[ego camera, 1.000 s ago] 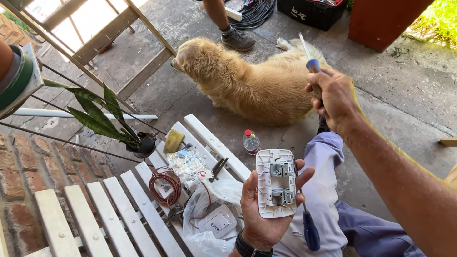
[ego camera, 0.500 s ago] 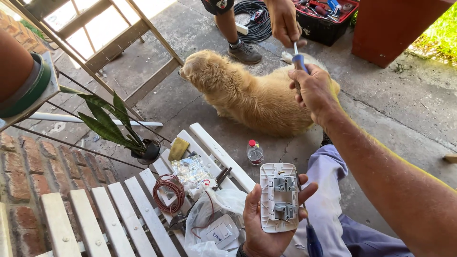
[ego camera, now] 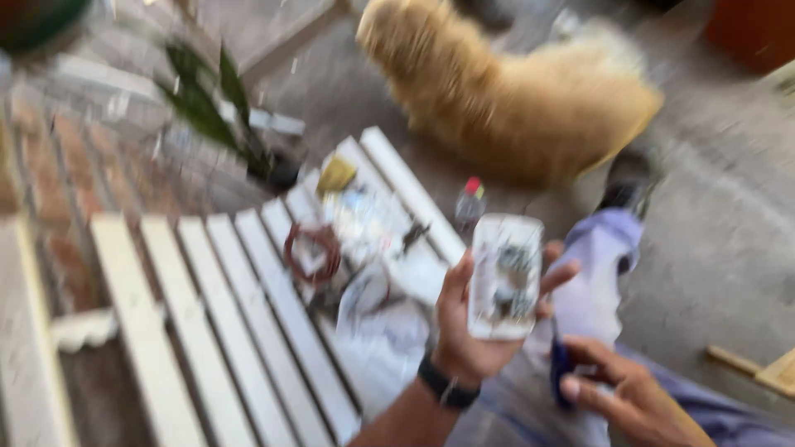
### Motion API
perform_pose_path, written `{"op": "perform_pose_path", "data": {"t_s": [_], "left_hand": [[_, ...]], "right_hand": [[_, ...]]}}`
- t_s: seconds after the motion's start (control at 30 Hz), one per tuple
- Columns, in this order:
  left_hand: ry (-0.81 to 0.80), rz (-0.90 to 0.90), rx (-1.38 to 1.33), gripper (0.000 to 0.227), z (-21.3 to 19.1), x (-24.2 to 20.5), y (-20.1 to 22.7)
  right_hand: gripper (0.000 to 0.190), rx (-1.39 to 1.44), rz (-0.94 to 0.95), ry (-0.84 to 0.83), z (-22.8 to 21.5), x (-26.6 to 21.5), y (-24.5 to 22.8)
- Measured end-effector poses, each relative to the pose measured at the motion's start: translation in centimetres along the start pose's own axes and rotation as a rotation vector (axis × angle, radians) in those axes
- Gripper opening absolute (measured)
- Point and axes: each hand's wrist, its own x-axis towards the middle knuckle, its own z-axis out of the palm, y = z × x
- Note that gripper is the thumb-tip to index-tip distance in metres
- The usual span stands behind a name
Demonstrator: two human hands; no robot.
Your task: Unpacking an electrical outlet and using a screwdriver to adjust its screws.
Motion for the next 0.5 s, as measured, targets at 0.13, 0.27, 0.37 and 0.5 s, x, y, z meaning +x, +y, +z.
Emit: {"op": "perform_pose_path", "data": {"t_s": [0.13,0.27,0.37,0.5], "left_hand": [[-0.134,-0.009,0.006,0.066,-0.7,-1.2,-0.1],[-0.161,-0.001,0.13,0.067,-0.8,-2.0,1.0],[-0.122,0.059,0.247,0.071,-1.9,-2.5,1.6],[-0.102,0.03,0.217,0.071,-2.8,-3.6,2.5]], "right_hand": [[0.043,-0.034,-0.014,0.393,3.1,-1.1,1.2],[0.034,0.073,0.068,0.502,2.0,-2.6,2.7],[0.034,0.313,-0.183,0.561,0.8,-4.0,6.7],[0.043,0.243,-0.051,0.496,-3.8,-4.3,14.7]]}}
